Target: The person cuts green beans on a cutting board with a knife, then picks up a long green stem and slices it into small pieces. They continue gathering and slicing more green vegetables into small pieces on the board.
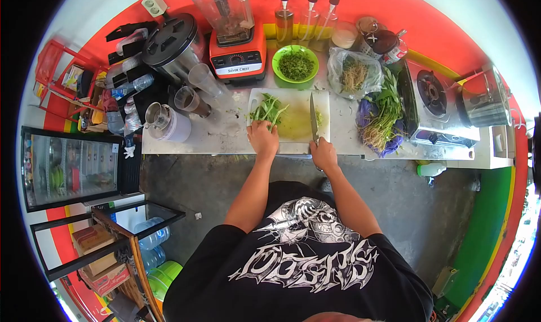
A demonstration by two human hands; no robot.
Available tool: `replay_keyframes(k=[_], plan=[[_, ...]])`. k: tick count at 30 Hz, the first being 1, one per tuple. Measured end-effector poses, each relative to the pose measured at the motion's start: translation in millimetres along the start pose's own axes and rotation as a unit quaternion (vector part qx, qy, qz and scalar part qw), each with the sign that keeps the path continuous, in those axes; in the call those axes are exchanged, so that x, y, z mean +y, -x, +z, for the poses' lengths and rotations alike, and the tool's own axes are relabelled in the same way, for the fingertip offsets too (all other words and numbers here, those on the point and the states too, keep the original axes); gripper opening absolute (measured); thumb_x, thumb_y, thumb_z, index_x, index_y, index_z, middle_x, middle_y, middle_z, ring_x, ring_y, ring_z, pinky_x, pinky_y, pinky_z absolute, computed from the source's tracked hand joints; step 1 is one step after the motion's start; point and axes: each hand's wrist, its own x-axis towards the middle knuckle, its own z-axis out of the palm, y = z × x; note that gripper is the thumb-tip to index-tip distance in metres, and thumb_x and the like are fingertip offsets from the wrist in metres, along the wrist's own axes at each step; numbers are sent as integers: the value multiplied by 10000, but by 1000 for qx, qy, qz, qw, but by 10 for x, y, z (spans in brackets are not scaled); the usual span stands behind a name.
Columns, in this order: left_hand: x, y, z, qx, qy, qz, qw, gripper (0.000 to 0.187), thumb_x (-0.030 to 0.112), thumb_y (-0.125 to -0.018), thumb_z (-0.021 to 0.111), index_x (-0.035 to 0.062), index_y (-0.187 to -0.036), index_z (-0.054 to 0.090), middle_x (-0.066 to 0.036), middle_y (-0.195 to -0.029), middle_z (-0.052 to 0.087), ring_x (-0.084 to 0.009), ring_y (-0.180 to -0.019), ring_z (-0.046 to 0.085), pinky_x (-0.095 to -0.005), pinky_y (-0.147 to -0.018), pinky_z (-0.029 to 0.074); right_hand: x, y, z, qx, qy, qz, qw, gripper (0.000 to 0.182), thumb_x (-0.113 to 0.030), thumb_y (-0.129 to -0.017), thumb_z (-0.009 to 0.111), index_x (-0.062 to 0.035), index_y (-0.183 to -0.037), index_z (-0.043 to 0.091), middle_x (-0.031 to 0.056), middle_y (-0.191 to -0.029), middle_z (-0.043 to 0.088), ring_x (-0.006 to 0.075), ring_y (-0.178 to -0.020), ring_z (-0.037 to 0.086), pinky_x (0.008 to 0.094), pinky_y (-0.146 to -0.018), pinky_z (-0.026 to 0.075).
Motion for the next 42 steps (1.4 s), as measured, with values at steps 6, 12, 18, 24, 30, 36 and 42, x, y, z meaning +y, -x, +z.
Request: replay_keyframes(k=[6,12,18,24,30,36,42], plan=[[143,-3,77,7,105,106,989,235,206,-861,787,55,-1036,744,-119,-1038,632,-321,-1012,574,-430,-891,477,35,-29,14,0,4,-5,1000,415,-383,-967,567,25,-1012,625,329,-953,688,508,-917,673,574,-828,537],[208,84,210,-137,152,28,979,200,150,-880,733,57,-1057,733,-130,-962,665,-325,-901,641,-454,-794,513,54,-42,2,-5,7,-10,1000,421,-387,-966,574,27,-1012,632,321,-941,689,499,-910,677,568,-827,538],[72,88,150,-134,112,93,980,193,131,-884,702,72,-1067,720,-128,-966,652,-339,-960,629,-449,-819,510,65,-39,-1,-10,5,-6,1000,429,-398,-971,571,21,-1037,631,310,-946,693,495,-918,678,563,-837,537],[-7,136,170,-107,92,200,970,268,49,-906,616,78,-1158,701,-140,-998,593,-349,-954,591,-459,-835,505,45,-57,13,-12,-8,-15,1000,433,-386,-986,557,41,-1029,618,336,-951,683,511,-928,662,575,-850,517],[-113,122,164,-95,11,341,935,468,4,-844,571,127,-1290,640,-121,-1050,521,-330,-1004,545,-458,-866,488,-84,88,-167,-17,6,-30,999,407,-348,-1012,529,55,-1048,577,328,-932,686,507,-910,666,577,-832,520],[-160,-37,68,-144,-75,416,895,585,7,-800,582,199,-1352,609,-97,-1065,532,-307,-1005,534,-430,-900,461,-136,141,-195,-27,35,-42,998,372,-333,-1017,524,37,-1047,558,318,-928,686,502,-895,674,573,-813,532],[-169,-115,81,-143,-106,446,877,661,39,-836,575,310,-1439,557,-82,-1054,536,-299,-988,517,-425,-897,440,-125,165,-157,-53,86,-24,995,355,-341,-1031,506,13,-1066,515,295,-949,694,478,-893,692,553,-806,552]])
